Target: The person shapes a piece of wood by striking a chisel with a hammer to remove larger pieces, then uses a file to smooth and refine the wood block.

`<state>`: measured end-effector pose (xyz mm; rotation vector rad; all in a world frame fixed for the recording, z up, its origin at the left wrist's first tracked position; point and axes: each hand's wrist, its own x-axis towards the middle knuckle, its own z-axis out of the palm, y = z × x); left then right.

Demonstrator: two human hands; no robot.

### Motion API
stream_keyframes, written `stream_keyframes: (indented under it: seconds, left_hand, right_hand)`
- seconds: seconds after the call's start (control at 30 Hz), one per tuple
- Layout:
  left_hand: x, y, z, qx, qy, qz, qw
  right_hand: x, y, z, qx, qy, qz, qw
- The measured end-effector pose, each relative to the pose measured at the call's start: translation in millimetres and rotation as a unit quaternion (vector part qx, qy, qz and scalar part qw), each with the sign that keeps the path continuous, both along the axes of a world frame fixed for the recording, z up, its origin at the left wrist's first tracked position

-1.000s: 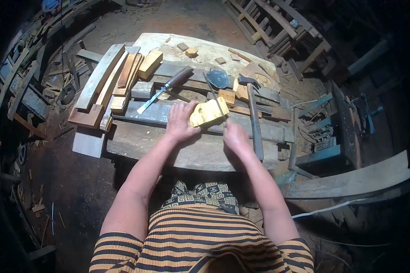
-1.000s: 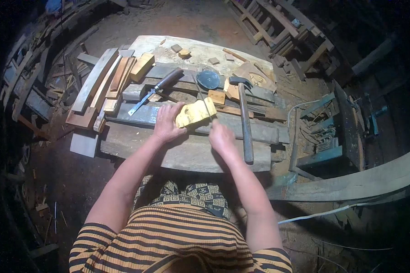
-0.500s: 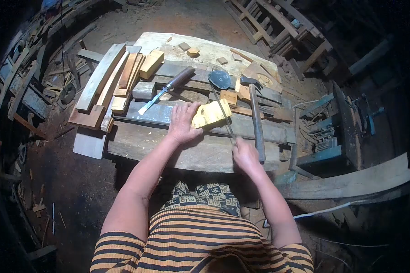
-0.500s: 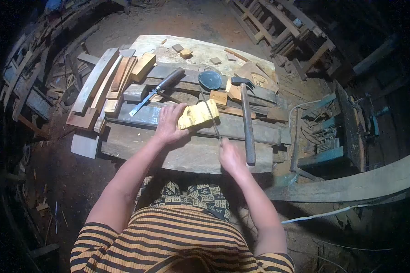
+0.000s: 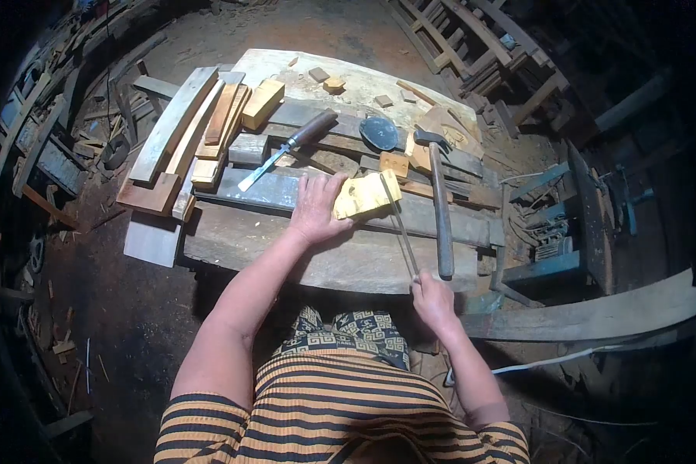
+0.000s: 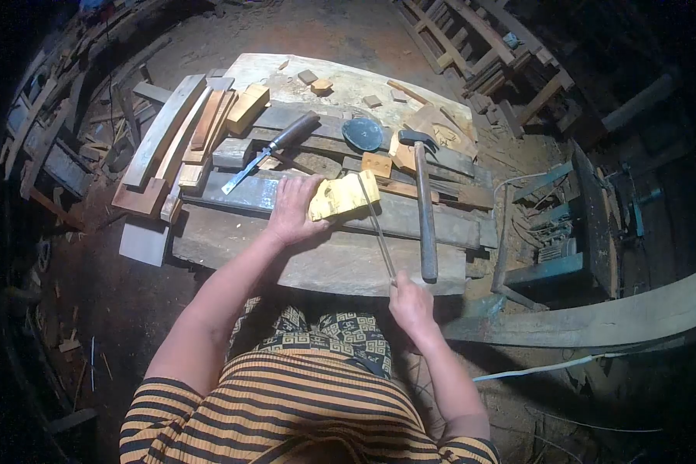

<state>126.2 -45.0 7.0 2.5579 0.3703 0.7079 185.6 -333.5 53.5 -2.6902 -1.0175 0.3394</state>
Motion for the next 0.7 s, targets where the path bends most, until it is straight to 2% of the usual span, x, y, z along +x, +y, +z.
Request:
stream_keyframes:
  seconds: [0.17, 0.23, 0.33, 0.47, 0.53, 0.63, 0.7]
  left_hand:
    - [-1.4, -1.1, 2.3, 0.007, 0.004, -0.006, 1.000]
    - [-1.3, -1.6, 0.9, 0.004, -0.009, -0.006, 1.000]
    - [-2.7, -3.6, 2.4, -0.006, -0.010, -0.005, 1.000]
    - [-1.3, -2.9, 1.6, -0.013, -0.016, -0.004, 1.000]
    - [-1.6, -1.2, 3.8, -0.015, -0.001, -0.010, 1.000]
    - [-1.1, -0.3, 2.2, -0.009, -0.014, -0.016, 1.000]
    - [-0.8, -2.0, 4.5, -0.008, -0.008, -0.015, 1.000]
  right_hand:
    - [38.7, 79.6, 9.2, 0.023, -0.050, 0.023, 0.998]
    - [56.5, 108.4, -4.9, 0.040, -0.057, 0.019, 0.997]
    - [51.2, 104.9, -1.2, 0.049, -0.067, 0.020, 0.996]
    - [10.0, 35.0, -3.9, -0.006, -0.033, 0.001, 0.999]
    - [-8.3, 3.5, -10.7, 0.018, -0.001, -0.006, 1.000]
    - [-0.5, 11.8, -4.5, -0.011, 0.000, -0.007, 1.000]
    - [22.0, 42.3, -5.0, 0.034, -0.046, 0.037, 0.998]
